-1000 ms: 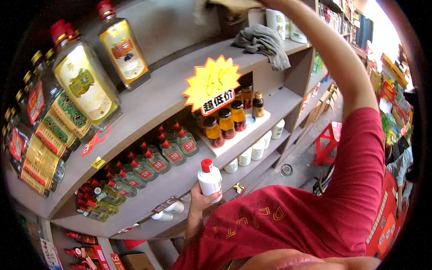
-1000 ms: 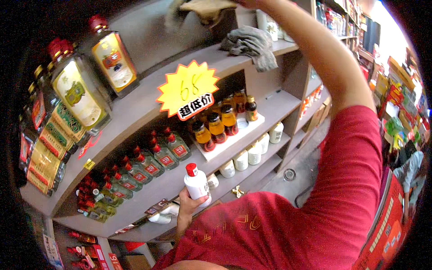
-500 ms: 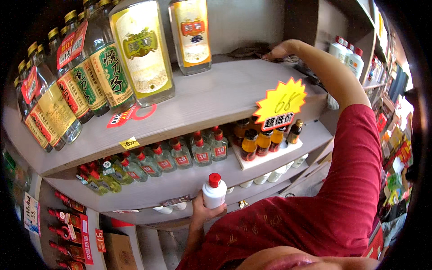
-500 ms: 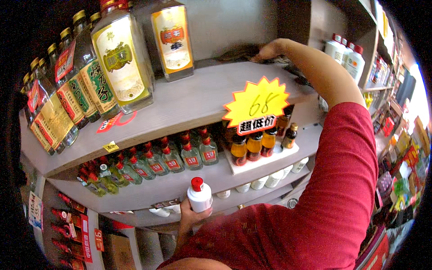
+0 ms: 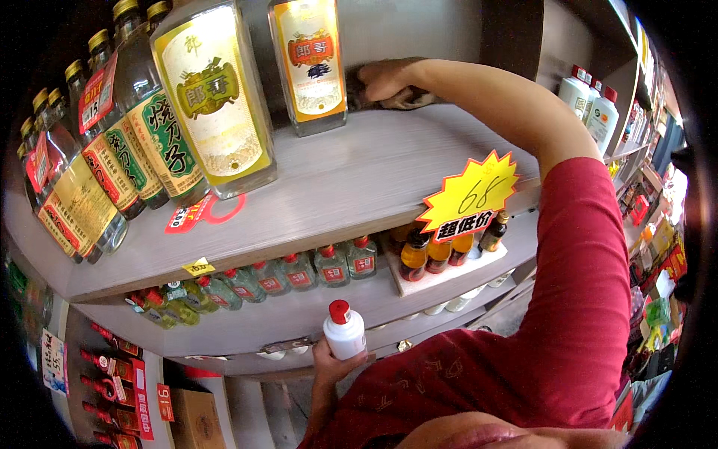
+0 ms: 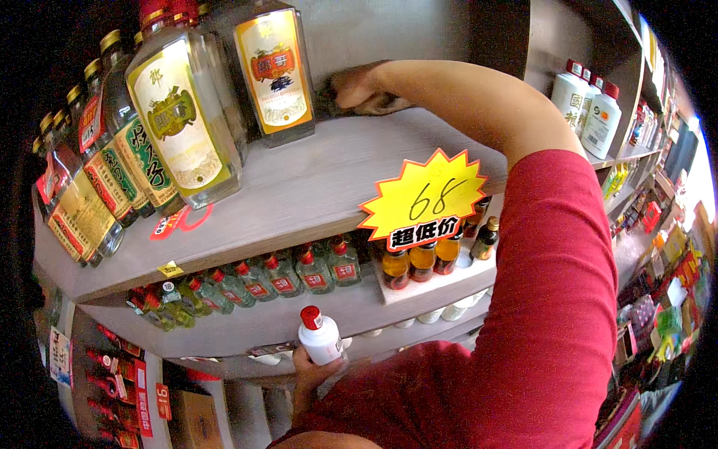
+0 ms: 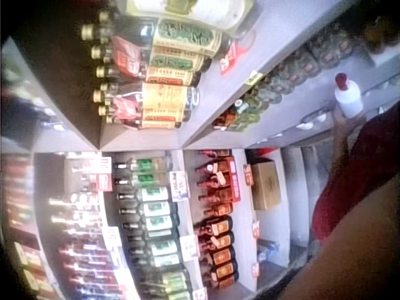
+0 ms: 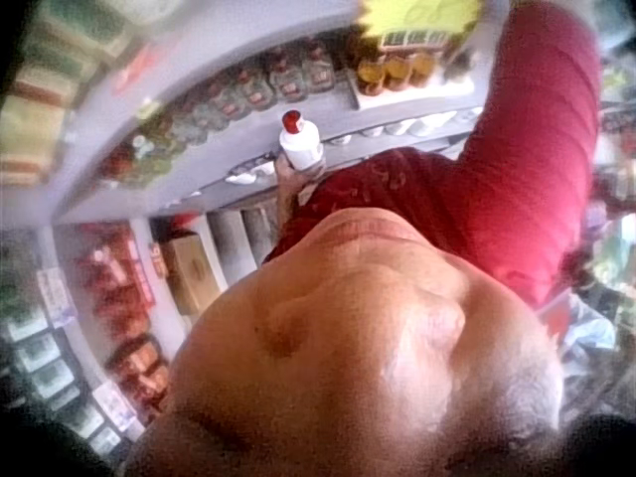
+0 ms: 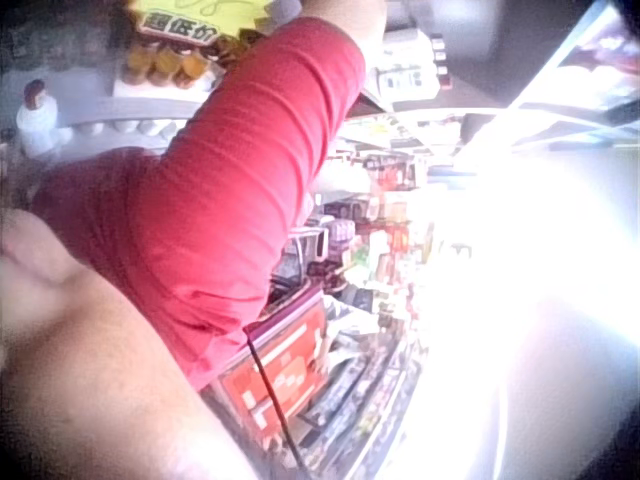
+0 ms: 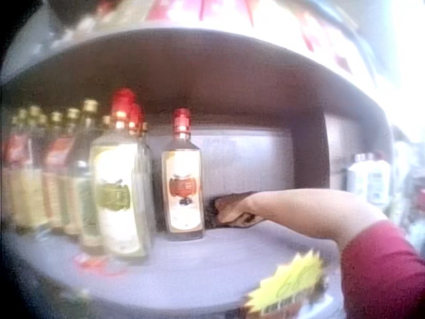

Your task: The person wipes a store shelf with a gray cloth, then picks up and wipes several white and clear bottles before placing them back on the shelf. The person continues wiping the shelf surface and rearranging bottles.

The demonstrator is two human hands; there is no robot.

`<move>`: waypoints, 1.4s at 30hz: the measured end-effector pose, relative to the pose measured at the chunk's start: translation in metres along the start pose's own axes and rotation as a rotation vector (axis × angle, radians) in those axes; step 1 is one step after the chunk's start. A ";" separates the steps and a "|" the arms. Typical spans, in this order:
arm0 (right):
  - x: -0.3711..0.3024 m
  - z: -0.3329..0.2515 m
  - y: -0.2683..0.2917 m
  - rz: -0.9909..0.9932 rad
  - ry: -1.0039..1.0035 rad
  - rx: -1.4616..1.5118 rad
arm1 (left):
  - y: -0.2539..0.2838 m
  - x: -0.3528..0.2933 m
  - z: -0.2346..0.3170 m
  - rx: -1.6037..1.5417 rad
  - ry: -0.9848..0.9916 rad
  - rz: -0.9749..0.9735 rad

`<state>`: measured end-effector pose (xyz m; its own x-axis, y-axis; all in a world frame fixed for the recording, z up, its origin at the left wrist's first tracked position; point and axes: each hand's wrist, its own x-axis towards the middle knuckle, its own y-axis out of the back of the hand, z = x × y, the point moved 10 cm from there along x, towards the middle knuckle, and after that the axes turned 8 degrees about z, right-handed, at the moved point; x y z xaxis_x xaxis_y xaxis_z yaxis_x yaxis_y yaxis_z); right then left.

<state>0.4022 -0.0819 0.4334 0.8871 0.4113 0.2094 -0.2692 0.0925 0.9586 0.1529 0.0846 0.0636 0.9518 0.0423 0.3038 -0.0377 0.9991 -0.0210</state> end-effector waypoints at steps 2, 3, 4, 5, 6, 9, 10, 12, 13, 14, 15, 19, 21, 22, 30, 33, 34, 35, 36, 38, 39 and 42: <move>0.016 0.003 -0.008 -0.014 0.017 0.148 | 0.000 0.000 -0.007 -0.012 0.011 0.002; 0.019 0.001 -0.010 0.002 0.059 0.169 | 0.000 0.000 -0.011 -0.014 0.013 -0.001; 0.019 -0.001 -0.010 0.018 0.099 0.189 | -0.001 0.000 -0.013 -0.016 0.015 -0.006; 0.019 -0.008 -0.010 0.030 0.148 0.215 | -0.001 0.000 -0.007 -0.015 0.014 0.003; 0.018 -0.017 -0.010 0.012 0.226 0.173 | -0.001 0.001 0.004 -0.014 0.012 0.010; 0.014 -0.019 -0.011 -0.048 0.132 0.185 | -0.004 0.003 0.006 -0.029 0.070 0.001; 0.020 -0.018 -0.016 -0.018 0.226 0.195 | -0.005 0.003 0.003 -0.037 0.100 -0.007; 0.012 -0.027 -0.003 0.094 0.243 0.253 | -0.005 0.001 0.001 -0.095 0.149 -0.002; 0.008 -0.031 0.003 0.150 0.252 0.283 | -0.006 0.001 0.000 -0.124 0.174 0.001; 0.005 -0.039 0.002 0.087 0.271 0.282 | -0.007 0.002 0.007 -0.110 0.142 0.004; 0.008 -0.042 0.003 0.101 0.256 0.257 | -0.008 0.003 0.015 -0.096 0.110 0.007; 0.009 -0.046 0.015 0.235 0.317 0.248 | -0.010 0.003 0.009 -0.082 0.150 -0.042; 0.009 -0.045 0.022 0.340 0.407 0.292 | -0.010 0.003 0.008 -0.036 0.116 -0.046; 0.016 -0.040 0.015 0.256 0.363 0.272 | -0.009 0.004 0.010 -0.013 0.099 -0.047; 0.006 -0.022 -0.011 0.095 0.339 0.342 | -0.007 0.004 0.015 -0.017 0.055 0.007; -0.035 -0.027 -0.001 0.021 0.292 0.493 | -0.009 0.004 0.021 -0.013 0.100 0.013; -0.046 -0.025 0.001 0.041 0.347 0.533 | -0.011 0.005 0.024 0.007 0.077 0.010; -0.055 -0.030 0.006 0.062 0.415 0.574 | -0.010 0.005 0.027 0.030 0.052 0.021; -0.063 -0.029 0.005 0.024 0.403 0.548 | -0.009 0.005 0.019 0.009 0.055 0.010; -0.090 -0.036 0.017 0.039 0.510 0.457 | -0.014 0.004 0.019 -0.033 0.078 -0.003; -0.101 -0.038 0.021 0.039 0.555 0.438 | -0.014 0.004 0.020 -0.048 0.088 -0.006; -0.127 -0.033 0.036 -0.025 0.553 0.491 | -0.009 0.001 0.012 -0.009 0.026 0.004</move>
<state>0.2671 -0.1010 0.4346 0.5373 0.8233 0.1830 0.0623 -0.2551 0.9649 0.1505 0.0756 0.0756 0.9591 0.0462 0.2792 -0.0391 0.9988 -0.0307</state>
